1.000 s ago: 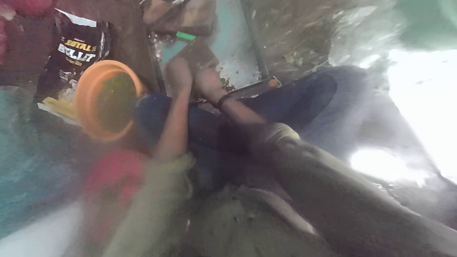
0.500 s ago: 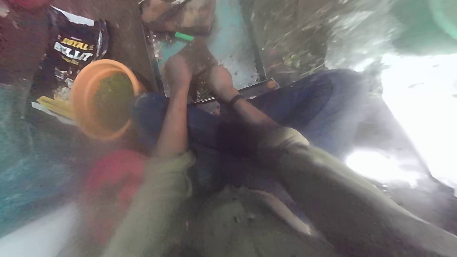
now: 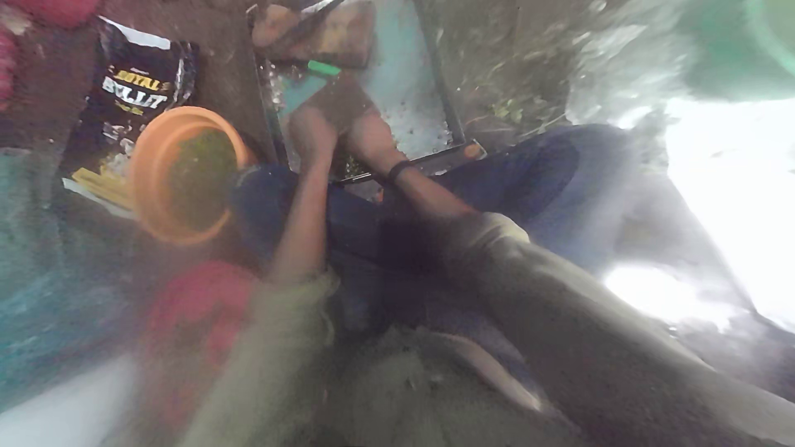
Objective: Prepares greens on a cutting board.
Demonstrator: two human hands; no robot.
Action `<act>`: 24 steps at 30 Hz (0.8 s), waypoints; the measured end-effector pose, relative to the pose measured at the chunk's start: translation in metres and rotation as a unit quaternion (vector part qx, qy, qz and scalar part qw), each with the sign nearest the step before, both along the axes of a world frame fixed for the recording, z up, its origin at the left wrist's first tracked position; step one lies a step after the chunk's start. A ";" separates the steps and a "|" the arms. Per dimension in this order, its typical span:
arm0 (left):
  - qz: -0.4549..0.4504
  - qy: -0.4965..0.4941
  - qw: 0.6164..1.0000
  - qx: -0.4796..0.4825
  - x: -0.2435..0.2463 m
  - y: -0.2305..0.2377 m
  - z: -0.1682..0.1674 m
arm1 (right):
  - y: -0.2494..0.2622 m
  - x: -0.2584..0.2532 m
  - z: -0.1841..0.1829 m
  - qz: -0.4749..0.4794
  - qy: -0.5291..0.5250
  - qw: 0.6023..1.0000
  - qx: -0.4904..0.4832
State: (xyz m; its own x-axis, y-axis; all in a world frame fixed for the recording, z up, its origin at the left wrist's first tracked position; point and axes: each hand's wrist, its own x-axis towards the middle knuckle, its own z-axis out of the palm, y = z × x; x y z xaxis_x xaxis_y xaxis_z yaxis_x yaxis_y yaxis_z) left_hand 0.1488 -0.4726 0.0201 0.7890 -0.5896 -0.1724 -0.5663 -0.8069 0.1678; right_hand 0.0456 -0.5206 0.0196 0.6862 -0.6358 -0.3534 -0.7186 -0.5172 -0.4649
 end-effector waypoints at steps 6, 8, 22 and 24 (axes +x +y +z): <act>-0.002 -0.017 1.000 0.015 -0.004 -0.004 -0.001 | 0.002 0.016 -0.008 0.045 -0.032 0.998 -0.026; -0.006 -0.017 0.999 0.028 -0.001 -0.005 -0.001 | 0.003 0.019 -0.009 0.044 -0.023 0.998 -0.025; -0.025 0.016 1.000 -0.012 0.003 -0.007 0.000 | 0.027 -0.037 -0.008 0.004 0.013 1.000 0.002; -0.028 0.013 0.999 -0.019 0.005 -0.005 -0.003 | 0.024 -0.032 -0.006 0.000 0.002 1.000 -0.001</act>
State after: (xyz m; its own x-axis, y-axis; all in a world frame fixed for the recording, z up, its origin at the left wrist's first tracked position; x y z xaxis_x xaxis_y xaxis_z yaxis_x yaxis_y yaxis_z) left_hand 0.1540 -0.4778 0.0167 0.7508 -0.6388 -0.1680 -0.6051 -0.7671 0.2129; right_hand 0.0131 -0.4965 0.0140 0.6847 -0.6368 -0.3546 -0.7205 -0.5180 -0.4610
